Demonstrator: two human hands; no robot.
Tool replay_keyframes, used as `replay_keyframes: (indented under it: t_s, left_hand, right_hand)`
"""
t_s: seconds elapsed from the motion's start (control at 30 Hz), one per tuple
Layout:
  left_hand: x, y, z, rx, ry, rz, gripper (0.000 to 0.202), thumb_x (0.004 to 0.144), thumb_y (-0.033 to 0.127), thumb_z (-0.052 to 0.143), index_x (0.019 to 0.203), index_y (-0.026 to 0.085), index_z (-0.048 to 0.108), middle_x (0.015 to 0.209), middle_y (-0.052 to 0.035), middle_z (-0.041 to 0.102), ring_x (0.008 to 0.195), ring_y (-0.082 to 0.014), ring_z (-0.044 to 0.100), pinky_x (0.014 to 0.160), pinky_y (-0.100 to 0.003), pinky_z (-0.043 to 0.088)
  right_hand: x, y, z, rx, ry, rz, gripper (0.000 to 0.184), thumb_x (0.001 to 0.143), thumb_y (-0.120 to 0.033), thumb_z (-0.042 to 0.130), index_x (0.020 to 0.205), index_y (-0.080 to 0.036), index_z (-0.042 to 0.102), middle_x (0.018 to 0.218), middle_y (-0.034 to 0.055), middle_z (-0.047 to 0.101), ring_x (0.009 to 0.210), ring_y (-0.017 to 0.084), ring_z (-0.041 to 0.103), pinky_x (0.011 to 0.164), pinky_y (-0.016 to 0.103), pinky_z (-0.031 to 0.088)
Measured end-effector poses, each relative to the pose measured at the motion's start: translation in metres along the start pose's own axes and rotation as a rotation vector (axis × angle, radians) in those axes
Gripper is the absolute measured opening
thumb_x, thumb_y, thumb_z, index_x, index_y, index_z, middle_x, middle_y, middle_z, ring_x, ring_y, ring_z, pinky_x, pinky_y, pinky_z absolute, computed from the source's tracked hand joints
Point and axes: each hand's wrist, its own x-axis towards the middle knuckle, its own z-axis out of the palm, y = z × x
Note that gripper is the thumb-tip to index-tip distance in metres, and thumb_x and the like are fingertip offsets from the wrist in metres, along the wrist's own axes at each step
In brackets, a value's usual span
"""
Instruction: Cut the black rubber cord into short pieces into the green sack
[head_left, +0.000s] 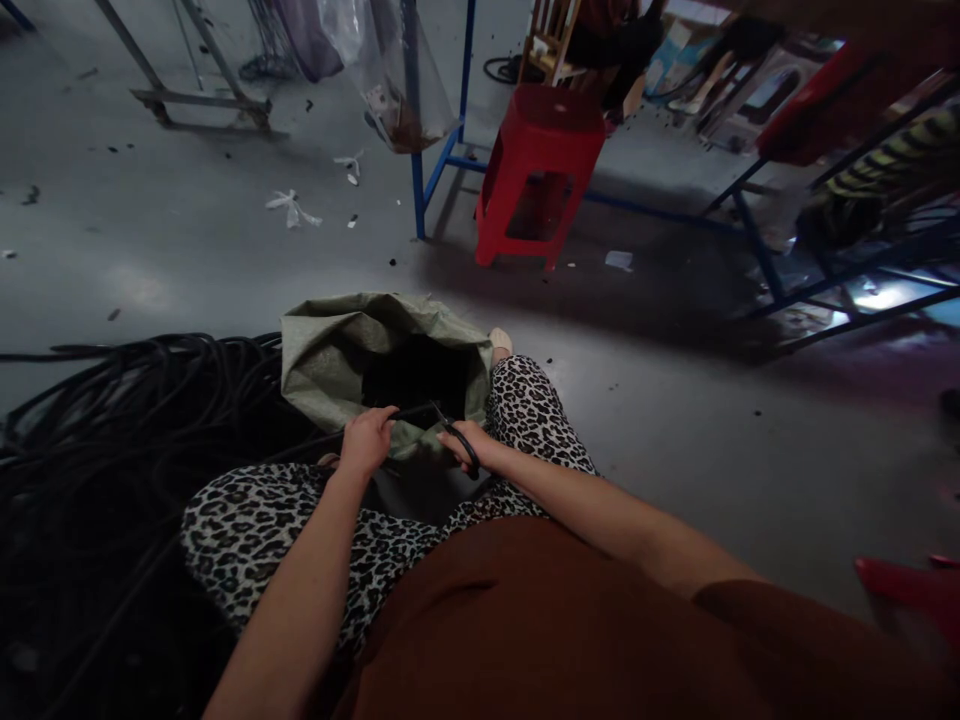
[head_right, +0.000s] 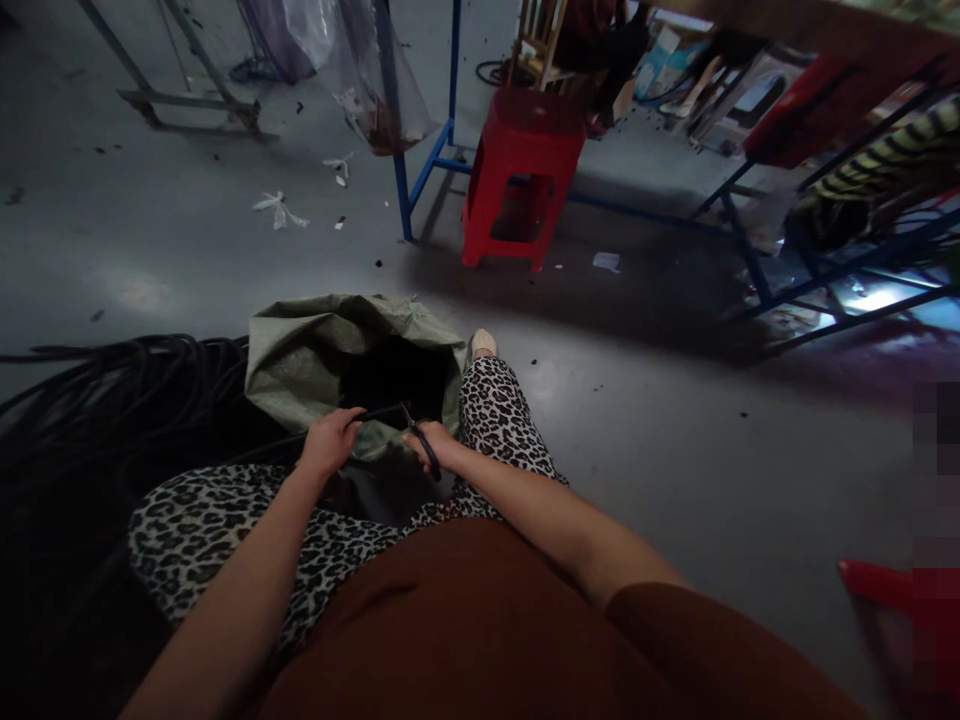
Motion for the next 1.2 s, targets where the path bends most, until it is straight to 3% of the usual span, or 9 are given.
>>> replay_keyframes:
  t_s: [0.5, 1.2]
  left_hand:
    - [0.0, 0.013, -0.005, 0.078, 0.098, -0.083, 0.037, 0.087, 0.027, 0.044, 0.117, 0.017, 0.062, 0.112, -0.0106, 0.068, 0.102, -0.0233, 0.063, 0.089, -0.034, 0.047]
    - [-0.003, 0.021, 0.001, 0.02, 0.012, -0.005, 0.034, 0.088, 0.025, 0.046, 0.117, 0.017, 0.062, 0.115, -0.0088, 0.067, 0.106, -0.0223, 0.061, 0.092, -0.033, 0.045]
  right_hand:
    - [-0.001, 0.002, 0.01, 0.092, -0.071, 0.043, 0.022, 0.094, -0.036, 0.049, 0.092, -0.014, 0.049, 0.047, -0.0048, 0.051, 0.032, 0.01, 0.051, 0.034, 0.017, 0.042]
    - [-0.001, -0.007, 0.011, 0.164, -0.072, 0.077, 0.028, 0.094, -0.041, 0.051, 0.091, -0.014, 0.052, 0.047, -0.0032, 0.052, 0.035, 0.012, 0.052, 0.034, 0.018, 0.043]
